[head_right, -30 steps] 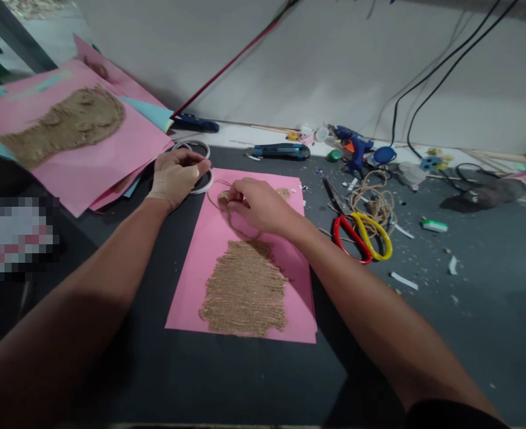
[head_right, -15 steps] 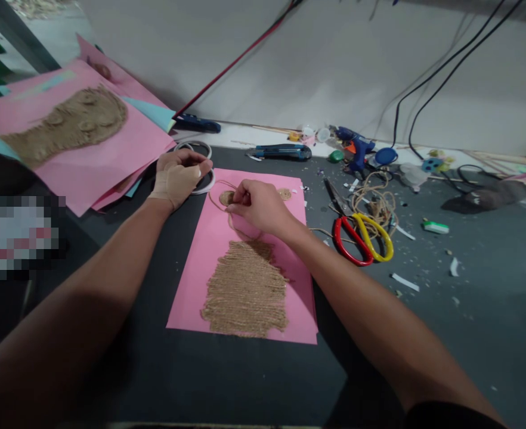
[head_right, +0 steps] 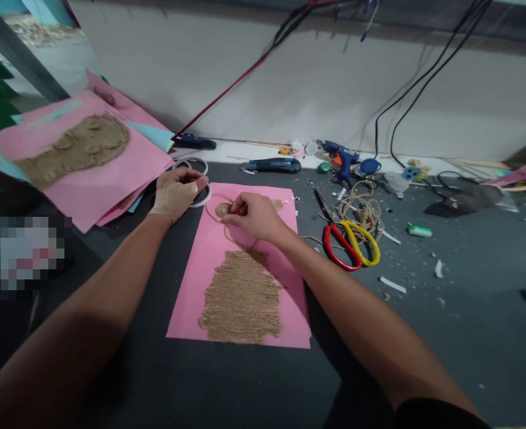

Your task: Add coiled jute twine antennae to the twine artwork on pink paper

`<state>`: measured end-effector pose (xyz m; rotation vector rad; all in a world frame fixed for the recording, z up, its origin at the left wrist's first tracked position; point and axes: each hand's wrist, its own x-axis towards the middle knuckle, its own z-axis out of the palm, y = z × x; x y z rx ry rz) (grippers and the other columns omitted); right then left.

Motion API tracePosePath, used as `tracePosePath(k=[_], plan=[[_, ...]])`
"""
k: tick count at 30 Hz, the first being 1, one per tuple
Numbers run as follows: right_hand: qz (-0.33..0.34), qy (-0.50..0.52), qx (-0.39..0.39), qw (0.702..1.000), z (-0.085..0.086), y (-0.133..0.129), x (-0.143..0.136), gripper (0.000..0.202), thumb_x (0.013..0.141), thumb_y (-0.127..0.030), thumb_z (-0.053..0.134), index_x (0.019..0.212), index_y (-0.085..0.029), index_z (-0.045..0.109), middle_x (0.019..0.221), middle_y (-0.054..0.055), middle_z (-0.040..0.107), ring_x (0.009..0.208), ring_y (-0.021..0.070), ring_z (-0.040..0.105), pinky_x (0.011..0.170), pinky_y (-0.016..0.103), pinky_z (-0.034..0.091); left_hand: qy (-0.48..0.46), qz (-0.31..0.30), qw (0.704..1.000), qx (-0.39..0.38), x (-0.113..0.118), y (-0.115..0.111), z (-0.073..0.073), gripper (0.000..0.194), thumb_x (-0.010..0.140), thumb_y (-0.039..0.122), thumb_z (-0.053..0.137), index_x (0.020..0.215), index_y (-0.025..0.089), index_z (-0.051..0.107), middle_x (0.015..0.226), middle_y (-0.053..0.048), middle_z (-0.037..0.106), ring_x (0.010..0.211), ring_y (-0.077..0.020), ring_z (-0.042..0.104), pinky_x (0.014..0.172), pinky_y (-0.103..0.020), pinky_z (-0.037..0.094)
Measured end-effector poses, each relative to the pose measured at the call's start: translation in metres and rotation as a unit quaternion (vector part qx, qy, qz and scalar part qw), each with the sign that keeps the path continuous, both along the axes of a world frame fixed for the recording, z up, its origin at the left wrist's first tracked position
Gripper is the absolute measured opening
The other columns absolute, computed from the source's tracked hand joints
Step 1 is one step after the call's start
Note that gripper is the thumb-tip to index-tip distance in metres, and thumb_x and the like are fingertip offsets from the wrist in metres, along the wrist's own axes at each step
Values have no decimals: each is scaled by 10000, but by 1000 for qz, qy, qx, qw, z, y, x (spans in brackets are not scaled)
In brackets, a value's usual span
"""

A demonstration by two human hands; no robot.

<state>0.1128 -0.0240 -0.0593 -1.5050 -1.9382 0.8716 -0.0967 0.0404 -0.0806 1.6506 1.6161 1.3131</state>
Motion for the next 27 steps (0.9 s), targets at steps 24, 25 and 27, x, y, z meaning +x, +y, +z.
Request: tracePosePath(k=[24,25,27], plan=[[98,-236,119,959,0,2,11,449,1012,-231,473,1394,-326,689,1336,122,561,920,223,627,656,301,412,75,34,996,29,3,-6,5,33,773,200,720,781,169,727,620,15,610,610,-118,549,618,-249,421],[94,-231,116,961,0,2,11,436,1010,-221,474,1376,-296,698,1331,130,563,932,227,630,661,304,417,78,32,996,30,3,-7,5,37,774,200,724,785,166,731,615,16,606,603,-118,545,612,-250,416],[88,-217,110,966,-2,3,12,410,1009,-208,476,1348,-243,705,1317,142,565,926,221,632,684,312,434,83,34,995,31,2,-8,4,64,781,222,732,800,162,741,613,16,608,595,-121,542,595,-252,406]])
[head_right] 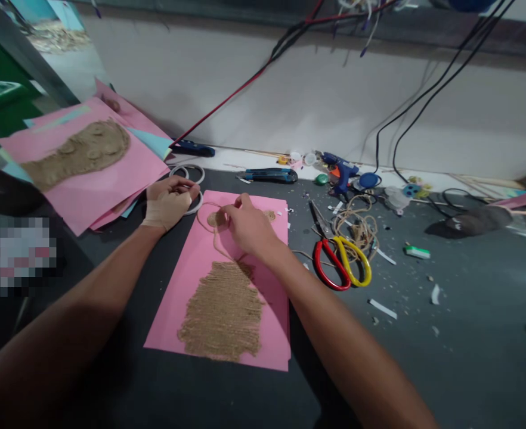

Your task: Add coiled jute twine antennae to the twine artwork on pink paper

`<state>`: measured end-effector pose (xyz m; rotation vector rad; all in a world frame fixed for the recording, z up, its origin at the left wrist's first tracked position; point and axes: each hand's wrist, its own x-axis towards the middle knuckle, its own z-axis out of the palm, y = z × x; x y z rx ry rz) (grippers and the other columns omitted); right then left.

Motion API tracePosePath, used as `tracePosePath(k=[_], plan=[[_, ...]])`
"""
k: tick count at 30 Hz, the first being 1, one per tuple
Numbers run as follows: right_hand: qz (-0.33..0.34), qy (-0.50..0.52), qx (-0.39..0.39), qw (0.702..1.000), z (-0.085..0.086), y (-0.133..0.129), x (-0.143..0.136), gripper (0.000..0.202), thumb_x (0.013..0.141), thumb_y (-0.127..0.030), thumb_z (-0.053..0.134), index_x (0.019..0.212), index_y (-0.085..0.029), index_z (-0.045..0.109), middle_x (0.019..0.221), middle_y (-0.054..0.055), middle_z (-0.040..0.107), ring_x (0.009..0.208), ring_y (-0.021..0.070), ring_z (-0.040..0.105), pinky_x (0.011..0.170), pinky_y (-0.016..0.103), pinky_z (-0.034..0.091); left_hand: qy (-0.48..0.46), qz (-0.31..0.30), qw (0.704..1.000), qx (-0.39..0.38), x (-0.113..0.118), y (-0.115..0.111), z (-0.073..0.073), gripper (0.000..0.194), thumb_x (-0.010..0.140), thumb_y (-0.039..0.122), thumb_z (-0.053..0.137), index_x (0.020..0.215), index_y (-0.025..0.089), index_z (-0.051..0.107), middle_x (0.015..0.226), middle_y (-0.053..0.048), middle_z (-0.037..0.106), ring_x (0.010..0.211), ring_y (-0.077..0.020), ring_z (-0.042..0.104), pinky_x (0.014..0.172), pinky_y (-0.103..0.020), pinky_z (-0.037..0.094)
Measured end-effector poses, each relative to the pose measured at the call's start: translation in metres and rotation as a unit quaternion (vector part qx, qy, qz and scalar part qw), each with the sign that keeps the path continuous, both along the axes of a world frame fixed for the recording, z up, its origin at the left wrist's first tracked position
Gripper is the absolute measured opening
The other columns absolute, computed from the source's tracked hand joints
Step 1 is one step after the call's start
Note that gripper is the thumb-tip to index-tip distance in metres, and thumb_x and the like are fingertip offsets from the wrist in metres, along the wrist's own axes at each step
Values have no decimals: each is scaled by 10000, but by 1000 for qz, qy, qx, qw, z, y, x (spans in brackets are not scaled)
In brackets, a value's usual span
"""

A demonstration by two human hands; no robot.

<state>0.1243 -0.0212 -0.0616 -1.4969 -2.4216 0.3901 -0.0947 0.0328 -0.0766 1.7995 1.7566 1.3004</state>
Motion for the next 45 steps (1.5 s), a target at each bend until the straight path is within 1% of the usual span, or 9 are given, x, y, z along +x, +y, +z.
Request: tracePosePath(k=[9,13,16,20,22,25,34,40,45], plan=[[-14,71,28,997,-13,5,1,327,970,-123,495,1181,-152,743,1217,150,606,924,220,630,783,343,476,53,60,997,0,-10,5,-5,121,801,286,710,814,177,761,617,4,635,615,-147,585,612,-261,422],[-10,84,50,995,-18,6,2,314,963,-128,496,1151,-140,746,1185,155,624,919,225,629,798,356,482,94,84,992,6,-14,6,-5,147,815,316,703,847,200,788,650,-9,679,678,-185,651,688,-297,478],[-4,101,65,993,-19,6,4,305,954,-119,484,1100,-154,750,1158,145,645,916,222,631,803,353,487,109,30,993,-22,-13,4,3,136,800,272,709,870,197,798,747,-30,743,740,-204,684,762,-327,526],[5,120,82,989,-20,8,5,297,953,-117,481,1088,-135,745,1185,159,688,993,241,656,865,363,509,162,-125,976,-80,-9,-1,19,217,771,257,752,973,224,825,968,-63,801,912,-237,708,917,-373,553],[23,131,82,988,-20,10,5,299,963,-104,461,1065,-143,739,1190,149,719,1039,245,668,916,372,513,181,-166,966,-85,-6,-3,24,269,771,263,760,1028,233,831,1038,-74,806,973,-250,713,971,-391,545],[41,135,73,987,-19,11,5,305,963,-80,449,1029,-176,731,1157,114,760,1050,241,690,944,380,516,176,-213,955,-111,-5,-5,26,299,772,271,747,1056,228,832,1075,-82,810,986,-250,729,961,-393,554],[39,103,58,992,-11,9,3,305,949,-74,468,1059,-170,736,1189,122,777,1105,256,709,968,386,520,156,-251,943,-155,-13,-9,35,328,752,241,724,1064,228,824,1053,-60,809,969,-219,714,927,-356,546],[43,87,64,993,-12,9,4,319,958,-90,441,1064,-159,734,1165,131,777,1060,253,710,941,386,514,75,-288,945,-138,-16,-6,28,446,728,188,719,1167,224,785,1123,-87,804,1053,-225,737,972,-359,558],[48,119,72,989,-18,12,9,318,975,-130,445,1062,-203,742,1180,82,774,1072,219,702,952,365,509,87,-313,933,-157,-20,-5,31,446,714,177,724,1147,250,798,1105,-68,807,1050,-215,742,959,-333,567]])
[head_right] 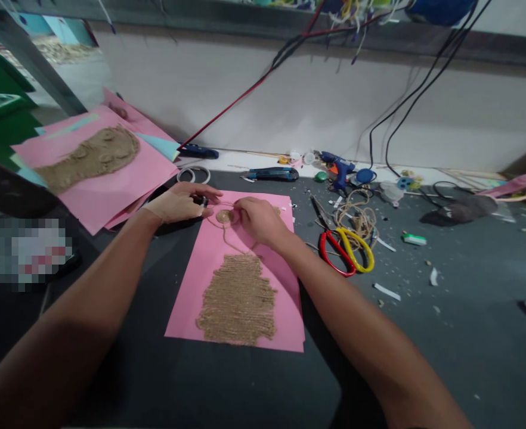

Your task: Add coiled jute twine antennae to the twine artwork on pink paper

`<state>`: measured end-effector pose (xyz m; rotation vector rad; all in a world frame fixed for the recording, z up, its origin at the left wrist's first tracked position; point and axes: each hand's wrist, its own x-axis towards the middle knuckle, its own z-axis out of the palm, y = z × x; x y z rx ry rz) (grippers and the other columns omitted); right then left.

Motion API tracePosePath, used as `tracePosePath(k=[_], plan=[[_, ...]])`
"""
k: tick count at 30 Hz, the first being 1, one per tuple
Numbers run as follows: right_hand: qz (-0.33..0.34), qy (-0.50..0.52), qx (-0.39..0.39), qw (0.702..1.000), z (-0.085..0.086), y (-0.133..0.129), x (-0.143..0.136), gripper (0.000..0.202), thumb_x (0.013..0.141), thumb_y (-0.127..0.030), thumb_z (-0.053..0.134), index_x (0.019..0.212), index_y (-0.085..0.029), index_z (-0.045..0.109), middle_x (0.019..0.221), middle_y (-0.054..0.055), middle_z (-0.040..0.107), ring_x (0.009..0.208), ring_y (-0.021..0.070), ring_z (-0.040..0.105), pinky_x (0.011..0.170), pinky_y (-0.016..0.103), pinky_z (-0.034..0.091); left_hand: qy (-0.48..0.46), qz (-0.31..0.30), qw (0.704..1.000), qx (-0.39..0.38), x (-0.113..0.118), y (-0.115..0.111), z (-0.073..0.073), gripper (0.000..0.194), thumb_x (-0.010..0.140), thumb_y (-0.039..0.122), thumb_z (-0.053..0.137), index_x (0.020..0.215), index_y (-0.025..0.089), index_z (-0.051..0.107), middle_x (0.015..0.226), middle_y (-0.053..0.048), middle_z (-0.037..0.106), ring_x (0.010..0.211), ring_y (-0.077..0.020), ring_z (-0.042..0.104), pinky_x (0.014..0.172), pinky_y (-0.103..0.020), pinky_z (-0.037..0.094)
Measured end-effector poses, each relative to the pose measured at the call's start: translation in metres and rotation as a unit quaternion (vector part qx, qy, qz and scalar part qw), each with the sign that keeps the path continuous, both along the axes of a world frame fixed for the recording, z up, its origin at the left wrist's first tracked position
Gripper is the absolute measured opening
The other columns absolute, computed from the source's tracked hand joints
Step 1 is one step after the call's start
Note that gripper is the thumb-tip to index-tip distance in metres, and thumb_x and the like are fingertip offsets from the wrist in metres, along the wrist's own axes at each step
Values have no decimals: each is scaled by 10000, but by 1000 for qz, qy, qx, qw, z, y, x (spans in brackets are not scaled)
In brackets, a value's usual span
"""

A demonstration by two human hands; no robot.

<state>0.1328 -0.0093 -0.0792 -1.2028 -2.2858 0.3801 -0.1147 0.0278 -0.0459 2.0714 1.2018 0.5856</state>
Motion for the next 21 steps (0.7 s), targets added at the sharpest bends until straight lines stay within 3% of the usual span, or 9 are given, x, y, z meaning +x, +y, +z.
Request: tracePosePath(k=[5,14,17,21], plan=[[6,12,8,1000,-5,3,2,309,972,-141,463,1064,-202,752,1198,86,770,1094,221,702,965,378,516,16,7,1000,2,0,-1,4,434,703,183,712,1120,253,813,1093,-77,807,1057,-225,733,942,-342,564],[-34,35,-40,998,1,-1,-1,226,1000,-291,597,1142,-208,753,1112,85,791,937,228,718,823,360,534,20,5,1000,1,-1,0,3,445,680,157,718,1096,273,823,1109,-66,808,1073,-242,727,989,-378,550],[-28,24,-22,999,0,-1,-2,269,1037,-337,555,1188,-218,743,1185,94,773,1050,247,703,883,385,534,17,-1,1000,-2,0,-2,6,436,684,165,719,1093,272,827,1133,-79,806,1108,-259,721,1011,-397,549],[-18,-14,13,1000,-4,0,-1,326,1043,-287,514,1270,-207,735,1378,121,687,1241,274,637,986,423,520,16,-10,1000,-2,1,-3,7,468,668,143,716,1098,286,833,1161,-75,802,1170,-273,705,1063,-416,528]])
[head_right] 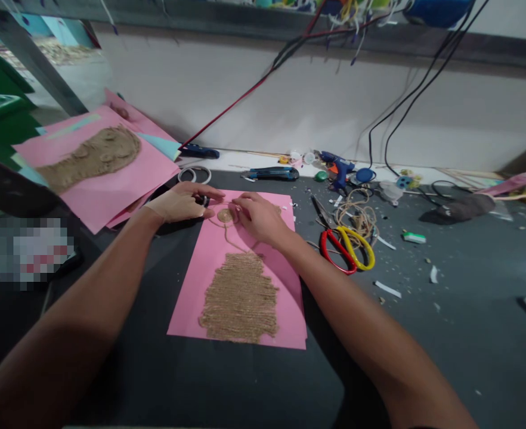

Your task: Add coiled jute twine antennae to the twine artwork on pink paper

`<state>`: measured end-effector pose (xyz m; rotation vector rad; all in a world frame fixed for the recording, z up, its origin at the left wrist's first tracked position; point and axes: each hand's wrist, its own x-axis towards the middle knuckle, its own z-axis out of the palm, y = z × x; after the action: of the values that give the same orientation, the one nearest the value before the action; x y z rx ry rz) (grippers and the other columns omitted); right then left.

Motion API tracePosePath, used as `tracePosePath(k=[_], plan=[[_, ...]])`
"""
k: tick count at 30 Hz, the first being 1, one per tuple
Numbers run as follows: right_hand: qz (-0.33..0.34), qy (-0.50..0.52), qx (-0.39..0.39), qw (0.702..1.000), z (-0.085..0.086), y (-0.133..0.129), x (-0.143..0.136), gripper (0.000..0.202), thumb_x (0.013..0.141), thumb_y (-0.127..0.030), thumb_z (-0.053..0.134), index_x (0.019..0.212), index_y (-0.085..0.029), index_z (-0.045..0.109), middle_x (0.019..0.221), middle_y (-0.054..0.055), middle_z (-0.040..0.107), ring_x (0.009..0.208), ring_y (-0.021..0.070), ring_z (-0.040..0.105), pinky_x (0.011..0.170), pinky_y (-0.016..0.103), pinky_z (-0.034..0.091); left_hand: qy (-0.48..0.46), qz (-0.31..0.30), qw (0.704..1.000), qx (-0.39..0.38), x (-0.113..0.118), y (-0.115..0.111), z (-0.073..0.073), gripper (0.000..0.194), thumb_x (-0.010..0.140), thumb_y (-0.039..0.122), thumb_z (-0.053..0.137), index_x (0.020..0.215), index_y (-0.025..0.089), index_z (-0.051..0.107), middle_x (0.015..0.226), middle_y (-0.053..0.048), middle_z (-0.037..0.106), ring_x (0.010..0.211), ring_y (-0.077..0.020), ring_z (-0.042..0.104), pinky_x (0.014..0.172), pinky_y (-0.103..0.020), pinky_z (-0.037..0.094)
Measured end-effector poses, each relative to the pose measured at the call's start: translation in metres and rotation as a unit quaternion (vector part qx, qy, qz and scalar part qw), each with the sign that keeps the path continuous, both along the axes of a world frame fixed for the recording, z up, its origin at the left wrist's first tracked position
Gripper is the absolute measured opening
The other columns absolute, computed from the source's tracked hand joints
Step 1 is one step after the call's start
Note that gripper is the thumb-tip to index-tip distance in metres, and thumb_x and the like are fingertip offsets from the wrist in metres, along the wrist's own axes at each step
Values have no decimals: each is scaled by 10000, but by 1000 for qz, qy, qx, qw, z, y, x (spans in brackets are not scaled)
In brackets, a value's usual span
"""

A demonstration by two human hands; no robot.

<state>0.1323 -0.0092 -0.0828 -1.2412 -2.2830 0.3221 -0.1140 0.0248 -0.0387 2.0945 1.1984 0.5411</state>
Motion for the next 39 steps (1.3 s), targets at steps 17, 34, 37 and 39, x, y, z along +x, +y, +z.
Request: tracePosePath(k=[17,34,37,39], plan=[[-26,-76,6,997,6,-8,-6,399,1053,-236,445,1330,-187,728,1353,164,654,1107,265,646,901,379,512,-12,0,1000,-12,0,0,-2,444,669,178,716,1079,291,842,1148,-74,810,1138,-274,708,1032,-417,535],[-49,-97,2,994,7,-12,-9,402,1057,-251,463,1342,-185,739,1345,201,641,1143,297,656,933,425,534,25,10,1000,3,-2,2,-3,349,647,232,713,951,311,864,1072,-74,812,976,-253,717,905,-381,550],[-56,-100,0,993,7,-12,-10,393,1054,-244,470,1317,-158,749,1299,212,663,1145,304,655,942,430,529,25,-2,1000,-4,-3,3,-3,353,647,227,716,957,310,864,1074,-73,807,1000,-249,718,925,-373,546],[-61,-99,1,993,8,-12,-11,383,1049,-242,478,1300,-162,756,1285,204,672,1113,295,661,938,425,523,31,-6,999,-8,-3,3,-2,364,648,231,716,971,311,864,1088,-67,805,1005,-246,713,922,-364,545]])
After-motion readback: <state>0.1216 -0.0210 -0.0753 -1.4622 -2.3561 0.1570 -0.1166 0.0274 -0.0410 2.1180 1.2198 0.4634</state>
